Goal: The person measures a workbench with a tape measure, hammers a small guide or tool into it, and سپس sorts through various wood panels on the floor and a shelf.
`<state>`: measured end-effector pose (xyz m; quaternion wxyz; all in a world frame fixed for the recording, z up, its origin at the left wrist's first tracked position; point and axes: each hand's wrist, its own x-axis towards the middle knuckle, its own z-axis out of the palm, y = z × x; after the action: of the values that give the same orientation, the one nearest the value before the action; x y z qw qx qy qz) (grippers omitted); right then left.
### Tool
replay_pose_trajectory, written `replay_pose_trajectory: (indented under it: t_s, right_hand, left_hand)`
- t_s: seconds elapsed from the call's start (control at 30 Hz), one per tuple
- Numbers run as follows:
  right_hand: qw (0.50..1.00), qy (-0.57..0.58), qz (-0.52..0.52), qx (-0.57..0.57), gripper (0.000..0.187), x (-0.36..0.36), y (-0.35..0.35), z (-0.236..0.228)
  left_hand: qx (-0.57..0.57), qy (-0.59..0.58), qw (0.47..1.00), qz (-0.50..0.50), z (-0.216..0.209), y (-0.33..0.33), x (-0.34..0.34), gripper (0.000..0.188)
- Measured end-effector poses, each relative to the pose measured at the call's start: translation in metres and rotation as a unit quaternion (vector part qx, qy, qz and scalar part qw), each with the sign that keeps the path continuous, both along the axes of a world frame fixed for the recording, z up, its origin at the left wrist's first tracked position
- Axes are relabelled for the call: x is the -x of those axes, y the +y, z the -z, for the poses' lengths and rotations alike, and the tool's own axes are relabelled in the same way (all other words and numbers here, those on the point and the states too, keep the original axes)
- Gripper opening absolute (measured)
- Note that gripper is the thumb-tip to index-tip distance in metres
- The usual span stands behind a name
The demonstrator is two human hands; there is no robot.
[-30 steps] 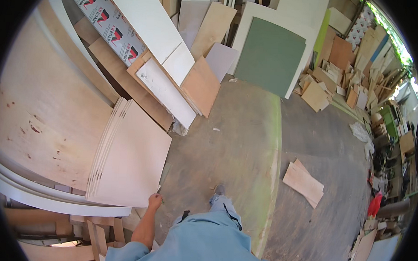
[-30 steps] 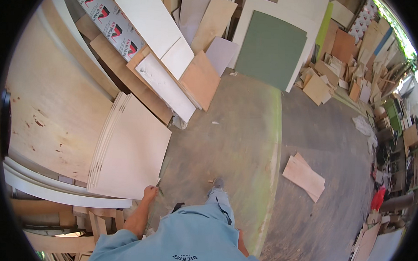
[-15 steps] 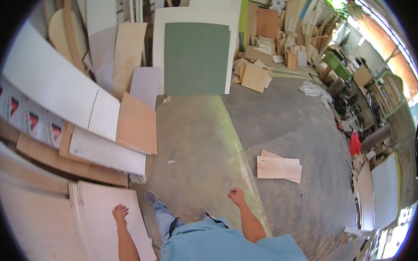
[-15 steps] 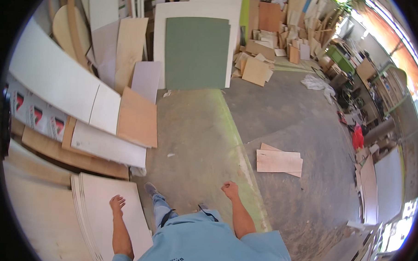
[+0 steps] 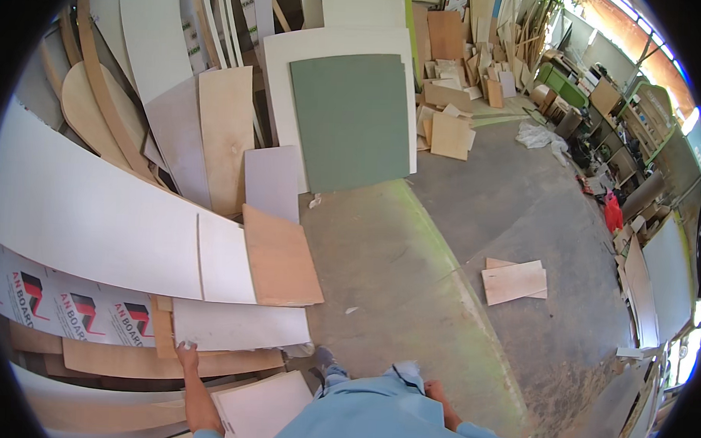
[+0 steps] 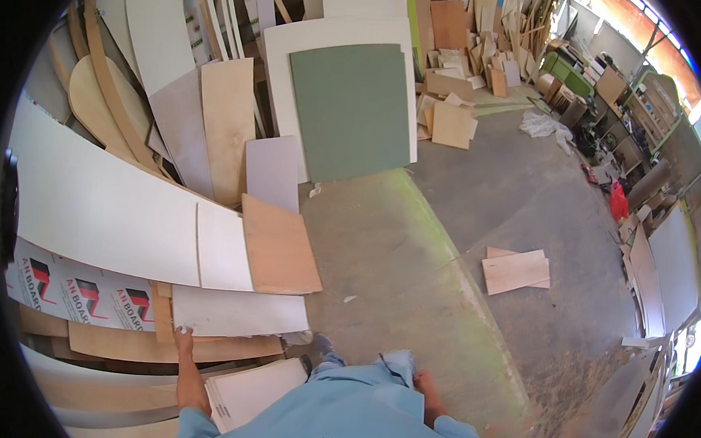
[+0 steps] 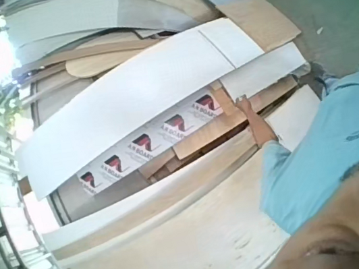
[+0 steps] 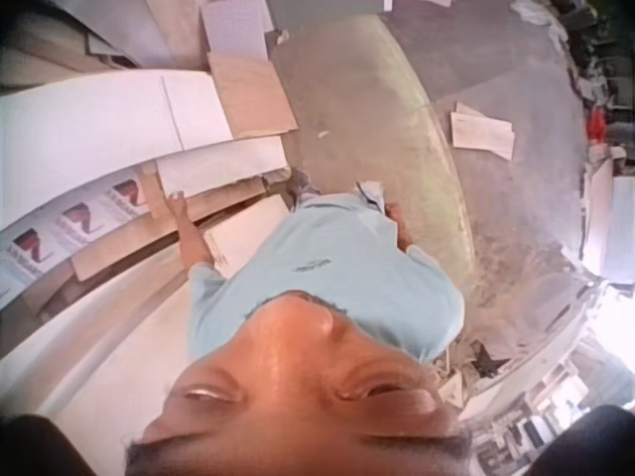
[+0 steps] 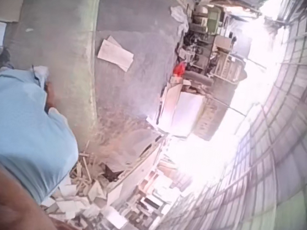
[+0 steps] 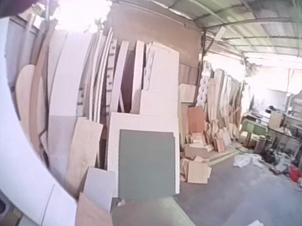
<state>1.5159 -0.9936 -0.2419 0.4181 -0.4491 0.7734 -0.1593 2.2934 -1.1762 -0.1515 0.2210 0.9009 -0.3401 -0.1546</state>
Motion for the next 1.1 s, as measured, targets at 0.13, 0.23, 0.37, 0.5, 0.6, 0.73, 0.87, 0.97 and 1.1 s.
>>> replay_pose_trajectory:
  t_s: [0.13,0.23,0.37,0.5,0.6,0.73,0.87,0.97,1.1]
  right_hand:
    - [0.999,0.028,0.005,0.020,0.010,-0.036,-0.014,-0.007]
    - [0.991,0.030,-0.098,0.089,0.012,-0.022,-0.017,-0.014]
    - [0.996,-0.003,0.091,-0.014,0.013,-0.058,-0.068,-0.070]
    - [0.993,0.064,0.075,-0.061,0.017,-0.058,-0.092,-0.090]
    - [0.996,0.054,0.058,-0.045,0.018,-0.065,-0.103,-0.094]
    - [0.999,0.019,0.001,-0.028,0.018,-0.056,-0.108,-0.076]
    - [0.999,-0.002,-0.017,-0.032,0.016,-0.059,-0.127,-0.078]
    - [0.996,-0.068,0.031,-0.046,0.015,-0.047,-0.148,-0.065]
    - [0.993,-0.079,0.051,-0.071,0.014,-0.053,-0.170,-0.074]
  left_hand:
    - [-0.075,0.048,0.996,-0.021,0.027,-0.021,-0.048,0.078]
    - [-0.226,0.004,0.971,-0.078,-0.006,-0.058,0.018,0.091]
    - [-0.230,-0.021,0.966,-0.117,-0.005,-0.049,0.007,0.095]
    - [-0.190,-0.074,0.972,-0.120,-0.002,-0.045,0.019,0.091]
    - [-0.212,-0.105,0.964,-0.123,0.004,-0.034,0.003,0.077]
    - [-0.109,-0.015,0.990,-0.087,-0.047,-0.029,0.029,0.038]
    - [-0.052,0.089,0.995,0.002,-0.039,-0.016,0.045,0.040]
    - [-0.072,0.180,0.981,0.016,-0.040,-0.006,0.079,0.039]
    - [0.066,0.310,0.948,-0.020,-0.024,0.021,0.113,0.039]
